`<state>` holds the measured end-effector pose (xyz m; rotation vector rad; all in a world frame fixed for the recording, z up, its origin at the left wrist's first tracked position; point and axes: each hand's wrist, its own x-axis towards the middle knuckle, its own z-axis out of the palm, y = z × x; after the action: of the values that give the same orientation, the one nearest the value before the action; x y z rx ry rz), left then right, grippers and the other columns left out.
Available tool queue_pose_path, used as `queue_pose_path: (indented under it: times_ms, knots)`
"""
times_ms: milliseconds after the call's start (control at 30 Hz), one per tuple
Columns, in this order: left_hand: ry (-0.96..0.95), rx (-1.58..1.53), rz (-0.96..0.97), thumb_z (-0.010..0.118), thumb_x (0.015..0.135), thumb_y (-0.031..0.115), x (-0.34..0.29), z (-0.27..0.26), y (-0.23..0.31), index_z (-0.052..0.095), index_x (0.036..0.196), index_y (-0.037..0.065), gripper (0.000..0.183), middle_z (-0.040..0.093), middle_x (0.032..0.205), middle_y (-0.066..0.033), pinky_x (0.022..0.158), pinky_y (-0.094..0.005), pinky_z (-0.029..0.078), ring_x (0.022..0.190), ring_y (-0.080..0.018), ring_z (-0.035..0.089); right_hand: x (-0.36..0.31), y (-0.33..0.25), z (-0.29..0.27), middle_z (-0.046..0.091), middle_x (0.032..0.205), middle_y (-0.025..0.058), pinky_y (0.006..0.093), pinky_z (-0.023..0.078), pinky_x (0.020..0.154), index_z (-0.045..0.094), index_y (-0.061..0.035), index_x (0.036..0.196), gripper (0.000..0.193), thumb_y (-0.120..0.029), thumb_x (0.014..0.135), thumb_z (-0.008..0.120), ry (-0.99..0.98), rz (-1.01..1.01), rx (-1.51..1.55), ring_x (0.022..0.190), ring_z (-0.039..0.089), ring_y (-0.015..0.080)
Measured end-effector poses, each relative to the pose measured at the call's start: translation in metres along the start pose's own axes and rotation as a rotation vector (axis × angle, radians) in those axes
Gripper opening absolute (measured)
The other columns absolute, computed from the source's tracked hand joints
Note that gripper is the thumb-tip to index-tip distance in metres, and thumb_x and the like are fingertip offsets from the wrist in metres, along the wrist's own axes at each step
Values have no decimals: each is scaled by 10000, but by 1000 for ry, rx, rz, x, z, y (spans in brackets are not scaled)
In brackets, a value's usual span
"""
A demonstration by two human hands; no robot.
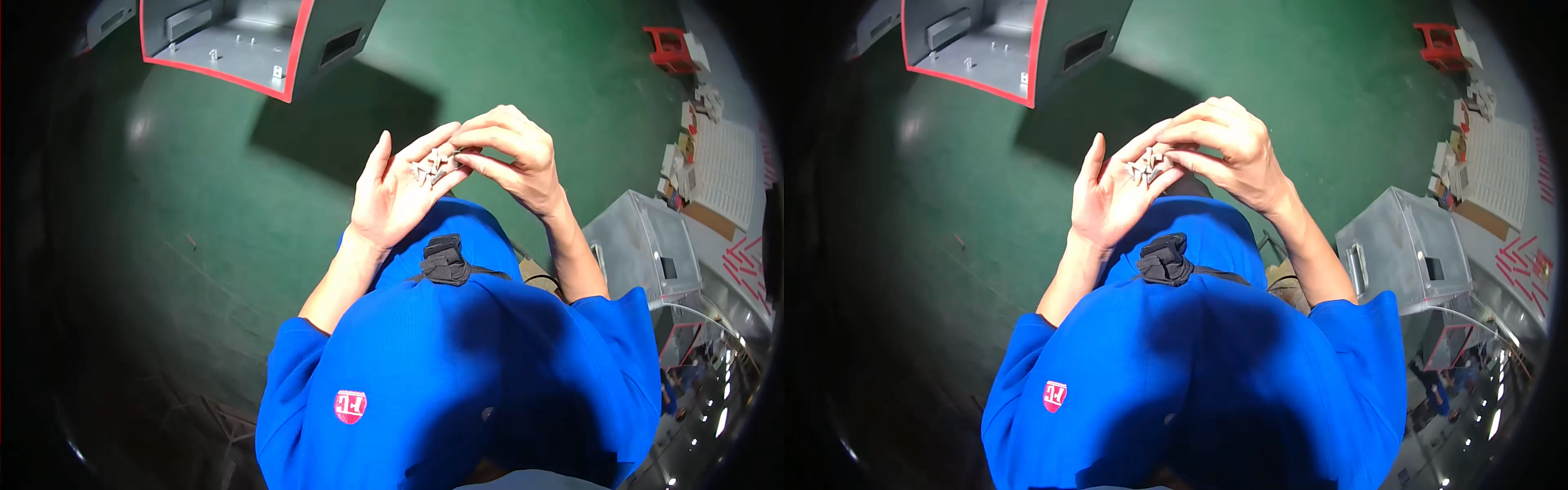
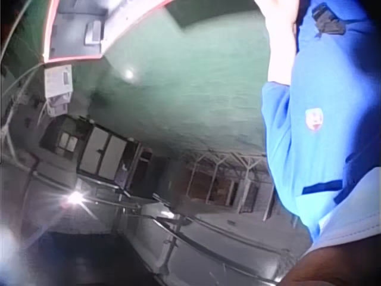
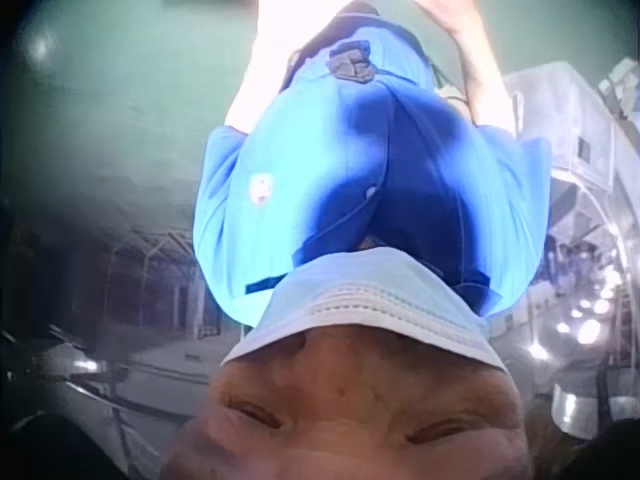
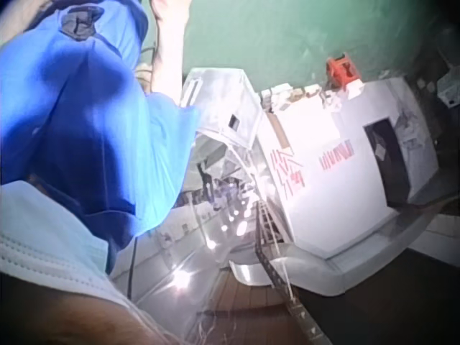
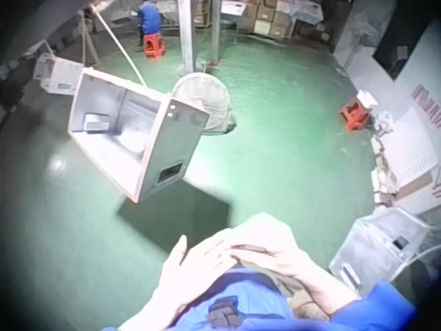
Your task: Assembling and checking the alignment of various metal enclosure boxes on a factory floor.
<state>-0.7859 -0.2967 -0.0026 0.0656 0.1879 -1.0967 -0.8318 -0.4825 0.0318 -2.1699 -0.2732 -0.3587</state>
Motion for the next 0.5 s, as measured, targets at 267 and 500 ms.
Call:
queue_pose_path:
  times_ms: [267,500]
  knots:
    - [-20,92,163,222,962,518,-16,14,-20,291,1344,-90,721,470,1279,-188,1072,-406,293,1203,-246,451,36,-10,1,536,788,11,325,416,670,629,-109,763,164,-132,623,712,-357,-357,-70,753,512,189]
    - [-16,-190,346,271,994,335,-40,-37,-3,431,1251,-13,461,539,1184,-125,994,-390,374,1083,-222,514,74,-17,54,555,779,-8,322,407,689,592,-110,714,159,-168,645,724,-560,-455,9,750,516,183]
